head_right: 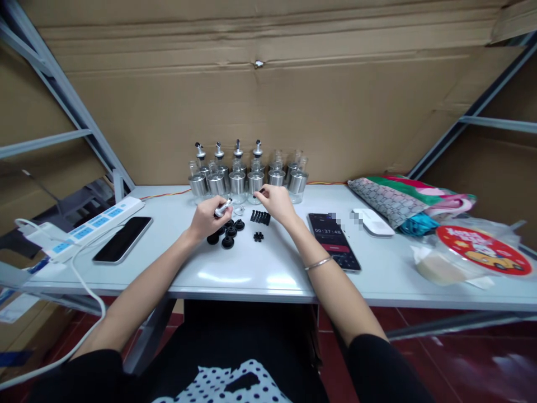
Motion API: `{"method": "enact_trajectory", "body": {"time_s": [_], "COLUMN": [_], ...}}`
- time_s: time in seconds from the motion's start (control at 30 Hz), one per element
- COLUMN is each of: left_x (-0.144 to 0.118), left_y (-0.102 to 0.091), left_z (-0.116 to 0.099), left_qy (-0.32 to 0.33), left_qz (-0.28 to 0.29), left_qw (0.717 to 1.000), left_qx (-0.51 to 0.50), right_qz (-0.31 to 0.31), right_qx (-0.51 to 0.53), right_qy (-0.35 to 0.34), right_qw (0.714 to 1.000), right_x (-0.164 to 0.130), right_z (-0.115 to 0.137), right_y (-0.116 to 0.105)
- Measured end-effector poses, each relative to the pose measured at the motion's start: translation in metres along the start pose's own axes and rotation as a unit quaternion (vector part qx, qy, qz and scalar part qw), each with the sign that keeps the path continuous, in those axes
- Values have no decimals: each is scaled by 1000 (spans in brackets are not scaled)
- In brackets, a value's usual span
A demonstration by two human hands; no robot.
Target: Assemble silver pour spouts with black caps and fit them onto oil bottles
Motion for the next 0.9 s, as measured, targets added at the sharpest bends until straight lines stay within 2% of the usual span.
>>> {"method": "enact_trajectory", "body": {"time_s": [0.1, 0.27, 0.4, 0.5, 0.67, 0.9], "left_x": [0, 0, 0, 0, -1, -2], "left_y": [1, 0, 1, 1, 2, 10], "left_z": [-2, -1, 0, -1, 0, -4], "left_qy": [10, 6, 8, 16, 9, 16], "left_qz": [-1, -2, 1, -1, 5, 44], "left_qw": [1000, 1000, 1000, 1000, 1000, 999], "left_qx": [5, 2, 2, 0, 5, 8], "right_qz": [26, -29, -48, -18, 9, 157], "right_qx": [5, 118, 104, 78, 109, -7], "right_qy": [30, 74, 65, 67, 108, 164], "right_qw": [999, 990, 991, 995, 988, 974], "right_x": [2, 2, 5, 6, 5, -2], "right_z": [-12, -25, -31, -37, -47, -56], "right_y": [3, -8, -13, -9, -4, 14]}}
Point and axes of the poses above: each hand's wrist, its own x-axis towards the middle knuckle, its own y-axis out of the palm, z = x × y, the point moved 8 cm from there along x, towards the middle knuckle
